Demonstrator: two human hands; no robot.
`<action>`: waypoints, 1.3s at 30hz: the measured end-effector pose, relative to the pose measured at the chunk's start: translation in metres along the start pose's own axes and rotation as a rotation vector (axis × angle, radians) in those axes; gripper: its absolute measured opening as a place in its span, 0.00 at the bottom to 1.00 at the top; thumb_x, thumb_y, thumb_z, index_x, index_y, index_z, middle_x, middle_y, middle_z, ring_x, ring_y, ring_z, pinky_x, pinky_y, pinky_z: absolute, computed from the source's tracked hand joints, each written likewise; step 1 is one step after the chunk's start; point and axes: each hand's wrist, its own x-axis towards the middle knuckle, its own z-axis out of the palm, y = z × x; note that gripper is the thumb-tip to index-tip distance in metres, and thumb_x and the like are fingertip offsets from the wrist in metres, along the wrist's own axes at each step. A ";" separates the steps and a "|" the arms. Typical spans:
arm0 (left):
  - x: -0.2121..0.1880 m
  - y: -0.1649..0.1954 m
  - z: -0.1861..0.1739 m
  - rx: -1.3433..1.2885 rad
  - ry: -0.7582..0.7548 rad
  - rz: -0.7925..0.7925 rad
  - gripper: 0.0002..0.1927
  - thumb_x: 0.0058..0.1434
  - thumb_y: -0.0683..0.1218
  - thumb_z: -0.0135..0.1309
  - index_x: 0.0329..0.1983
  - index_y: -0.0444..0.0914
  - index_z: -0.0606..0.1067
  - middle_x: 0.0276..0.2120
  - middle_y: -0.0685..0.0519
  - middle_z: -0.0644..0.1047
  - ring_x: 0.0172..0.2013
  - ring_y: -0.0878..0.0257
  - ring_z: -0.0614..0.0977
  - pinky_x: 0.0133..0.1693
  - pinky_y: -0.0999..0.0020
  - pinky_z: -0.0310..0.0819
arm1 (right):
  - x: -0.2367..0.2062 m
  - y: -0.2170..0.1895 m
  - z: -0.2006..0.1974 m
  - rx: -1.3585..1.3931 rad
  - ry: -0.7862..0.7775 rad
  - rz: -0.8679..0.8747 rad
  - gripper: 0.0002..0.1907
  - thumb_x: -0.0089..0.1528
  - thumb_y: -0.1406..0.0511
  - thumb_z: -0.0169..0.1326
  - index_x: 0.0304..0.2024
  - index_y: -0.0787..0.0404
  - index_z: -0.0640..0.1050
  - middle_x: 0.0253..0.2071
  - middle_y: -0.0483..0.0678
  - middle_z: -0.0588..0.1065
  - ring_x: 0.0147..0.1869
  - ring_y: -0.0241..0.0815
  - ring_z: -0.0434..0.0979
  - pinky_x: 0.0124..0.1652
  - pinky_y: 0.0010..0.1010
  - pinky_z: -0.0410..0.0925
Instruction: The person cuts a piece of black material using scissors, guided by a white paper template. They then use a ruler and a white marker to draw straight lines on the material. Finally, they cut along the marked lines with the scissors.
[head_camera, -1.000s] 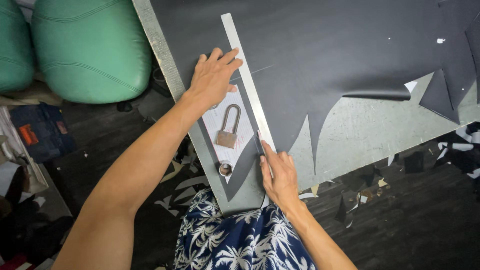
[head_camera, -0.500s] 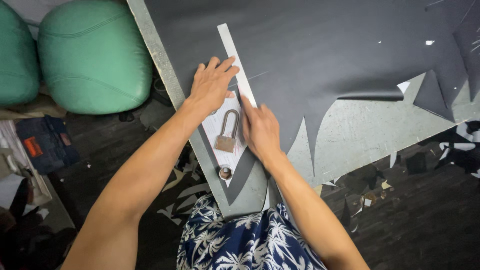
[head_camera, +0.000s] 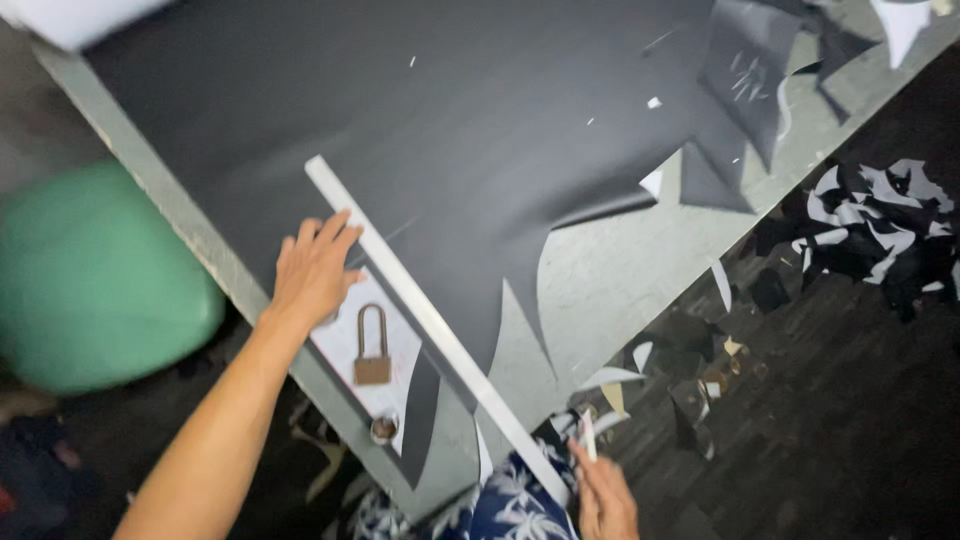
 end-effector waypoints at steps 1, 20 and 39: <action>0.002 0.003 -0.005 -0.003 -0.010 -0.011 0.35 0.50 0.48 0.68 0.62 0.43 0.72 0.69 0.55 0.66 0.61 0.51 0.68 0.53 0.53 0.65 | -0.006 0.008 0.013 0.145 0.145 -0.080 0.12 0.64 0.72 0.56 0.51 0.63 0.77 0.44 0.57 0.81 0.52 0.46 0.83 0.56 0.29 0.71; -0.008 0.184 0.016 -0.389 0.307 -0.037 0.29 0.61 0.46 0.57 0.66 0.35 0.69 0.69 0.38 0.63 0.67 0.40 0.64 0.63 0.48 0.56 | 0.398 0.091 -0.077 -0.088 -0.187 -0.383 0.22 0.56 0.71 0.62 0.54 0.57 0.80 0.41 0.52 0.78 0.43 0.51 0.75 0.43 0.39 0.69; 0.216 0.353 0.165 0.262 0.791 -0.643 0.28 0.58 0.53 0.49 0.57 0.31 0.77 0.63 0.33 0.72 0.63 0.37 0.73 0.68 0.42 0.63 | 0.815 0.299 -0.116 -0.153 -0.212 -0.952 0.23 0.59 0.55 0.62 0.53 0.59 0.79 0.56 0.54 0.75 0.62 0.58 0.74 0.56 0.52 0.67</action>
